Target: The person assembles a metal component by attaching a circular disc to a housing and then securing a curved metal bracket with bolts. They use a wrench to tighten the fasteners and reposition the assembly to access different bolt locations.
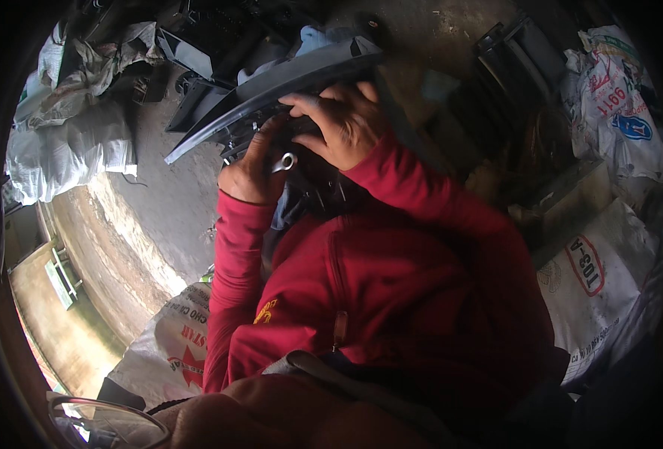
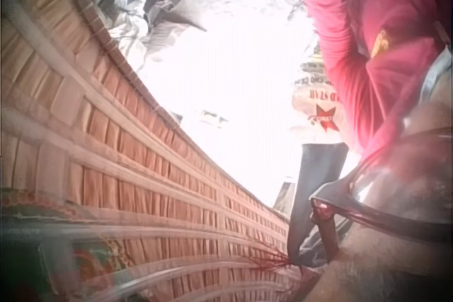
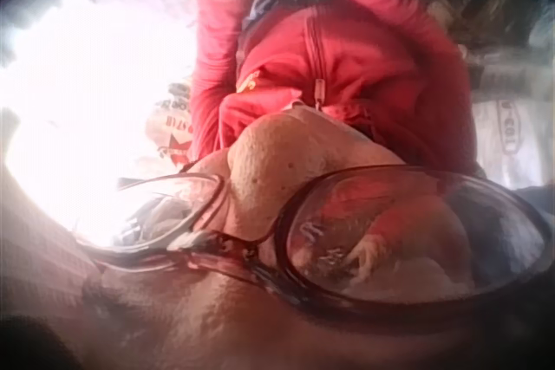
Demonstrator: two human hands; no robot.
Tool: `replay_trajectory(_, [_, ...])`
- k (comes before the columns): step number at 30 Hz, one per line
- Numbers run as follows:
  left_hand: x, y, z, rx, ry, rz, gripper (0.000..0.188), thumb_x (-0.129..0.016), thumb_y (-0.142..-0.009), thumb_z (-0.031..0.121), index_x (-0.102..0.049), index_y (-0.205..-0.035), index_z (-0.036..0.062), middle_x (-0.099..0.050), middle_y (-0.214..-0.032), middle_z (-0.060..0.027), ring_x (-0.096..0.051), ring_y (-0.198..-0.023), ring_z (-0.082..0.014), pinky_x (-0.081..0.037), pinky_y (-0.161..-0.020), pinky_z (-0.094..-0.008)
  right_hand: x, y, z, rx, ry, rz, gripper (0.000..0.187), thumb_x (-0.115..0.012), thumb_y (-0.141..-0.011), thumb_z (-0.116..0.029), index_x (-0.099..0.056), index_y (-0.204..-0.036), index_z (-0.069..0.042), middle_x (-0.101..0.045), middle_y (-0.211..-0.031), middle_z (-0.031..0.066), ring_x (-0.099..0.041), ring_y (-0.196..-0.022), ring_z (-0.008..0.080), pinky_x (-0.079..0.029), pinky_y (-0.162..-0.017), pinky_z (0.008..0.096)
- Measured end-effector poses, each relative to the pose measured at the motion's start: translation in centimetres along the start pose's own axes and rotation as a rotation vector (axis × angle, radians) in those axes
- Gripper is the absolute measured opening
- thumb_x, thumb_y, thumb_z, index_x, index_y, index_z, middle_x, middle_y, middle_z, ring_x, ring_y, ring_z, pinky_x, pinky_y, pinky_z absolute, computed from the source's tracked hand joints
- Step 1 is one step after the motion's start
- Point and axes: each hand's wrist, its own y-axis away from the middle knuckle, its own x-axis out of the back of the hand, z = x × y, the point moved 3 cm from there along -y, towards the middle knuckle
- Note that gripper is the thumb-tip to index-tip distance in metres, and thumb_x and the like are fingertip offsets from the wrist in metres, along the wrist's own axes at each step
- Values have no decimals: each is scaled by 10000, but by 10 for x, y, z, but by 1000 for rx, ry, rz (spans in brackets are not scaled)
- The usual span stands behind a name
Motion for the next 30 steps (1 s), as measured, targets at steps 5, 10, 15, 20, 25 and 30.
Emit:
replay_trajectory(5, [4, -10, 1, 46, 47, 51, 474, -703, -804, 228, -604, -1267, 233, -725, -919, -70, -709, -757, -267, -552, -594, -350, -1, -3, 2, 4, -7, 40, 699, -835, -640, -182, -545, -1274, -232, -670, -965, -161, -586, -926, 103, -352, -905, 347])
replay_trajectory(10, [8, -7, -8, 37, -71, -54, 461, -705, -803, 198, -613, -1255, 210, -721, -921, -79, -708, -775, -275, -548, -612, -334, 0, -2, 2, 31, -26, 59, 711, -839, -637, -184, -538, -1279, -227, -675, -942, -152, -594, -940, 99, -345, -902, 339])
replay_trajectory(15, [17, -13, 6, -7, -1, -61, 499, -724, -764, 128, -624, -1245, 214, -716, -985, -84, -710, -826, -258, -558, -642, -355, 1, -1, 2, 10, -12, 57, 682, -831, -654, -200, -535, -1268, -228, -676, -942, -154, -605, -916, 88, -332, -893, 336])
replay_trajectory(20, [12, -11, -12, -5, -22, -22, 405, -683, -808, 188, -649, -1211, 212, -716, -873, -91, -698, -690, -258, -531, -548, -356, 3, -4, 2, 26, 52, 14, 601, -844, -669, -265, -539, -1178, -172, -717, -970, -125, -617, -988, 92, -317, -920, 342])
replay_trajectory(25, [10, -13, -7, -64, -13, -15, 415, -683, -812, 212, -633, -1224, 213, -717, -878, -88, -695, -683, -273, -536, -553, -367, 1, -1, 4, 21, 28, 24, 553, -837, -675, -260, -547, -1141, -183, -716, -961, -127, -624, -937, 83, -314, -908, 341])
replay_trajectory(30, [12, -17, -7, -49, 104, 23, 383, -663, -825, 227, -640, -1208, 221, -716, -892, -96, -698, -719, -290, -553, -582, -371, 2, -4, 5, 24, 26, 52, 534, -831, -666, -261, -551, -1117, -199, -701, -954, -132, -628, -896, 87, -319, -896, 337])
